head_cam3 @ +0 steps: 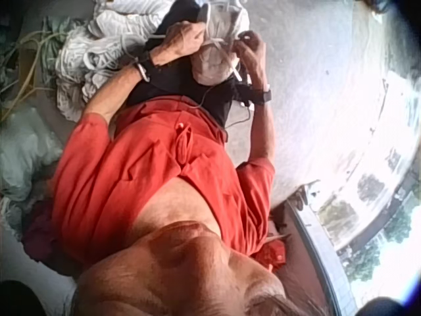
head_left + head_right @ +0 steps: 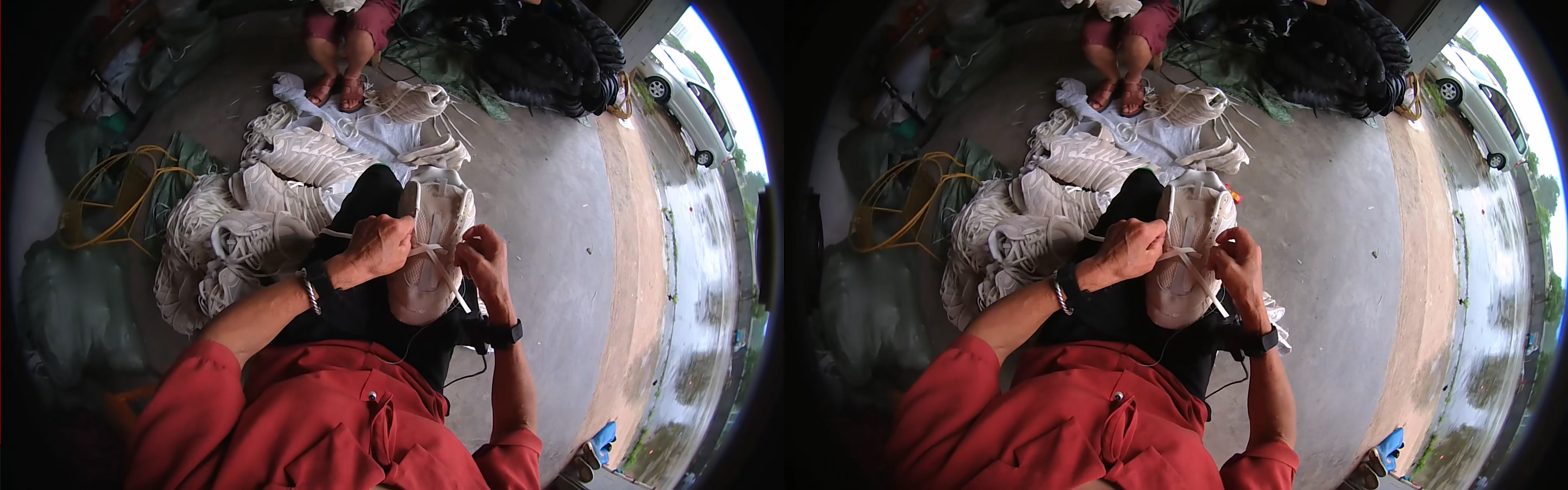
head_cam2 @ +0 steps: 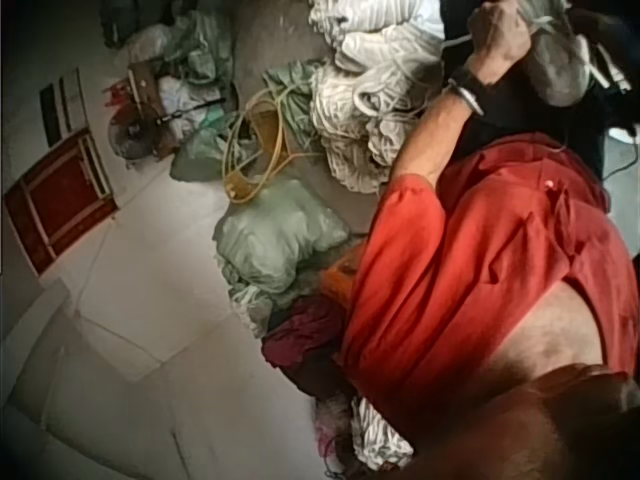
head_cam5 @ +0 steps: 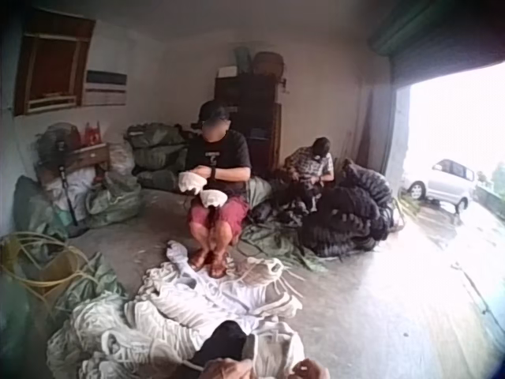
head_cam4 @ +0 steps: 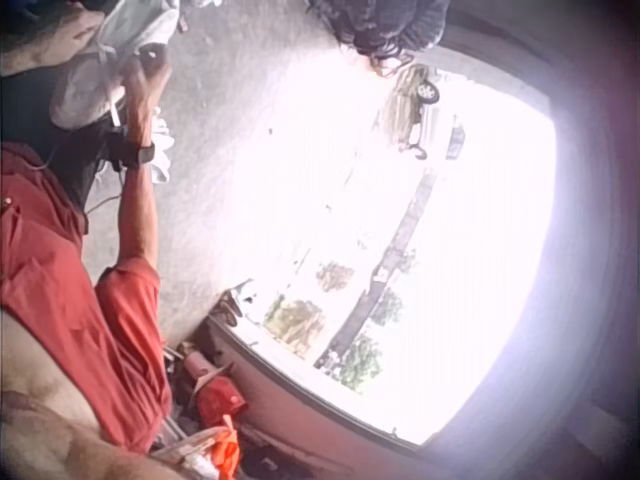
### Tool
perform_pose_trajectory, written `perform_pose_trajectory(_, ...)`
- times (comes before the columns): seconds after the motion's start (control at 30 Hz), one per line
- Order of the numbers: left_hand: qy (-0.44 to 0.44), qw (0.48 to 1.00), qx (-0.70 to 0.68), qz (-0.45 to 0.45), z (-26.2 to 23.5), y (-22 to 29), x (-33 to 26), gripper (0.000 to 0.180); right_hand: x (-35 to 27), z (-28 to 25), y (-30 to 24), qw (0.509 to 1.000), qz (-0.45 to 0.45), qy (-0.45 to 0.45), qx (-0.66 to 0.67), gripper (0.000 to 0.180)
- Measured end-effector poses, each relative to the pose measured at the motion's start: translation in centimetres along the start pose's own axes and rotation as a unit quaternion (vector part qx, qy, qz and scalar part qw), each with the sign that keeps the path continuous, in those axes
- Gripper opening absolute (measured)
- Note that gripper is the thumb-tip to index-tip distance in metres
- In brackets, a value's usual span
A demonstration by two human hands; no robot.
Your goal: Lacing a white sneaker while sitting on the floor.
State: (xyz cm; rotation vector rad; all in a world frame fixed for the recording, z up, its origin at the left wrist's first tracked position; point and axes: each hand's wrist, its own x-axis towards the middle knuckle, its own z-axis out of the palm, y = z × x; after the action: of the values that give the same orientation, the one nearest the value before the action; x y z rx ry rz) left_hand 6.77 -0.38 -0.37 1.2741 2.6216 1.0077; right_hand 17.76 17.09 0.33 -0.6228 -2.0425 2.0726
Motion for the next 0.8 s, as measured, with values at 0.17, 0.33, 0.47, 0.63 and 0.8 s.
perform_pose_trajectory(0.17, 0.013, 1.0, -0.013, -0.003, 0.2, 0.0, -0.1, 0.01, 0.6, 0.1, 0.6, 0.985, -0.08, -0.011, -0.151, 0.01)
perform_pose_trajectory(0.33, -0.046, 0.998, -0.001, -0.047, -0.3, -0.2, -0.1, 0.008, 0.9, 1.9, -0.5, 0.903, -0.192, 0.022, -0.383, 0.008)
perform_pose_trajectory(0.47, 0.049, 0.994, 0.018, 0.093, -2.2, 0.3, -0.1, 0.021, 1.8, -0.9, -1.2, 0.926, -0.205, -0.073, -0.307, 0.009)
perform_pose_trajectory(0.63, 0.017, 0.958, 0.129, 0.257, -3.1, -1.0, 1.0, 0.024, 4.5, 0.8, -6.3, 0.866, -0.359, -0.001, -0.348, 0.008)
perform_pose_trajectory(0.8, -0.041, 0.953, 0.107, 0.281, -3.9, -2.8, 1.5, 0.019, 7.2, 4.6, -3.7, 0.817, -0.439, -0.149, -0.343, 0.015)
